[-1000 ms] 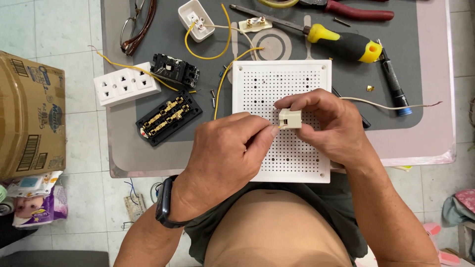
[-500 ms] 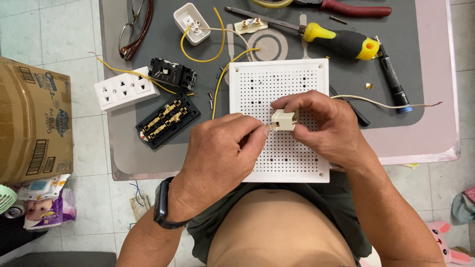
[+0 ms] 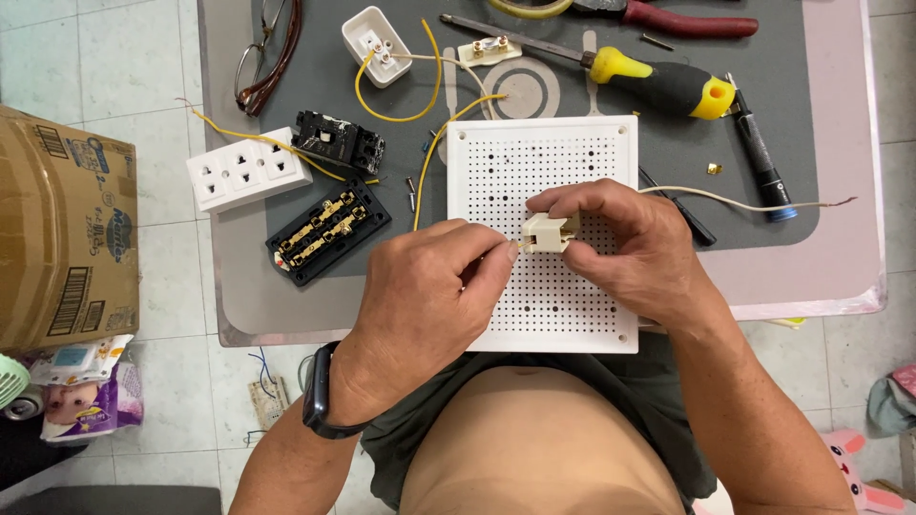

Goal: The person assembles an electrical outlet by inserting wires into a terminal block and tightening the screws with a screwdriver. They then connect the terminal block to a perforated board and handle additional wires and a power strip.

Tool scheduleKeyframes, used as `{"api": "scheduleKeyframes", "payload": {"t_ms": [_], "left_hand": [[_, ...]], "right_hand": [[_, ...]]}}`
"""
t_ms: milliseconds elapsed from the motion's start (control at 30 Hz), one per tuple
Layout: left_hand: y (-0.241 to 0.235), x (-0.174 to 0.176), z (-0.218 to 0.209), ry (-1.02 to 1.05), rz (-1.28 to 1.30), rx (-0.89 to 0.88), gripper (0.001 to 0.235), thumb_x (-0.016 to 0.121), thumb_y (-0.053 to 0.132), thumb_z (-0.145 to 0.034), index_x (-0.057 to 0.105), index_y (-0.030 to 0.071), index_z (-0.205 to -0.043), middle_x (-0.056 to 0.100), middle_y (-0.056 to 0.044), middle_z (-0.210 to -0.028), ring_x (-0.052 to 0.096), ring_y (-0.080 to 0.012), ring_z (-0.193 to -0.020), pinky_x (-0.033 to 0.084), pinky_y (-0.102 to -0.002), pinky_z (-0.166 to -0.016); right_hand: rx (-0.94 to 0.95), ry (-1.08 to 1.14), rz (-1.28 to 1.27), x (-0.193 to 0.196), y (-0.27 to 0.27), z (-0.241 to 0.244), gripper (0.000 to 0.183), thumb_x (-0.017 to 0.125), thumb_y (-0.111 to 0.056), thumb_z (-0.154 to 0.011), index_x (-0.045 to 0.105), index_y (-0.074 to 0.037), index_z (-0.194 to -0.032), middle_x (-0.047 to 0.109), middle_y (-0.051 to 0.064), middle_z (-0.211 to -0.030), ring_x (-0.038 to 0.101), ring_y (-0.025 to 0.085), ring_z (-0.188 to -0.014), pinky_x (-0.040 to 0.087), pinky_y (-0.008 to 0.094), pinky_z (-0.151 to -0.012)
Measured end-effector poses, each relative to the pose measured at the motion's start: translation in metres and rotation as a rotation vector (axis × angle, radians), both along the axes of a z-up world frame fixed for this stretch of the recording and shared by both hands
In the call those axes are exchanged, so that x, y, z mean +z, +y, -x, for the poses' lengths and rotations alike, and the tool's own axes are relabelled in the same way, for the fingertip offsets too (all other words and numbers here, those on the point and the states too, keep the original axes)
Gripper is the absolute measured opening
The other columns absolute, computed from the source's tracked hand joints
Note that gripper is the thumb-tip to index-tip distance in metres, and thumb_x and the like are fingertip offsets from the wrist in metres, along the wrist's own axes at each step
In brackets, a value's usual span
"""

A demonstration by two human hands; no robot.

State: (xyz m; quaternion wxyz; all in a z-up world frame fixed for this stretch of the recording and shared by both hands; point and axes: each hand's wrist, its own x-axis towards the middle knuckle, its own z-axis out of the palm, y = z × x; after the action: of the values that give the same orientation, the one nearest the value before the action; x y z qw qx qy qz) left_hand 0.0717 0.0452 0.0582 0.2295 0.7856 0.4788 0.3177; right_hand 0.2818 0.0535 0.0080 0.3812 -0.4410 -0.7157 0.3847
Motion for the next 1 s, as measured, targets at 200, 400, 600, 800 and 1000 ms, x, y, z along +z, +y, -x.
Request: {"api": "scheduleKeyframes", "payload": {"t_ms": [200,400,600,800,1000], "left_hand": [[-0.003,0.000,0.000,0.036,-0.013,0.054,0.023,0.062,0.011,-0.088,0.056,0.010,-0.066,0.054,-0.004,-0.058,0.048,-0.0238,-0.051,0.036,-0.039,-0.048],[-0.004,-0.001,-0.001,0.050,-0.035,0.055,0.024,0.064,0.015,-0.089,0.057,0.011,-0.067,0.054,-0.004,-0.058,0.050,-0.0237,-0.052,0.036,-0.039,-0.048],[-0.009,0.002,-0.004,0.064,-0.063,0.041,0.019,0.065,0.015,-0.089,0.059,0.011,-0.071,0.059,-0.002,-0.064,0.055,-0.0240,-0.057,0.038,-0.038,-0.047],[-0.010,0.003,-0.007,0.081,-0.095,0.027,0.023,0.063,0.013,-0.089,0.056,0.011,-0.068,0.055,-0.002,-0.061,0.052,-0.0248,-0.053,0.036,-0.040,-0.044],[-0.011,0.004,-0.008,0.098,-0.126,0.036,0.028,0.064,0.013,-0.090,0.052,0.012,-0.065,0.050,-0.002,-0.057,0.047,-0.0239,-0.050,0.033,-0.039,-0.043]], "right_hand": [[-0.004,0.034,-0.012,0.001,-0.001,0.003,0.029,0.056,0.007,-0.077,0.060,-0.004,-0.103,0.070,0.011,-0.111,0.068,0.020,-0.106,0.053,0.028,-0.093],[-0.014,0.054,0.014,0.000,-0.002,0.003,0.032,0.054,0.009,-0.074,0.059,-0.005,-0.102,0.070,0.012,-0.112,0.068,0.020,-0.107,0.053,0.027,-0.092],[-0.001,0.122,0.039,-0.001,-0.004,0.003,0.031,0.051,0.011,-0.073,0.056,-0.006,-0.098,0.069,0.014,-0.112,0.068,0.022,-0.108,0.054,0.029,-0.095],[0.070,0.205,0.100,-0.003,-0.002,-0.001,0.015,0.063,-0.012,-0.089,0.052,-0.008,-0.098,0.067,0.018,-0.115,0.067,0.023,-0.108,0.054,0.030,-0.094],[0.061,0.230,0.095,-0.004,-0.001,0.000,0.019,0.068,-0.007,-0.086,0.053,-0.007,-0.097,0.068,0.019,-0.114,0.067,0.023,-0.107,0.055,0.030,-0.093]]}}
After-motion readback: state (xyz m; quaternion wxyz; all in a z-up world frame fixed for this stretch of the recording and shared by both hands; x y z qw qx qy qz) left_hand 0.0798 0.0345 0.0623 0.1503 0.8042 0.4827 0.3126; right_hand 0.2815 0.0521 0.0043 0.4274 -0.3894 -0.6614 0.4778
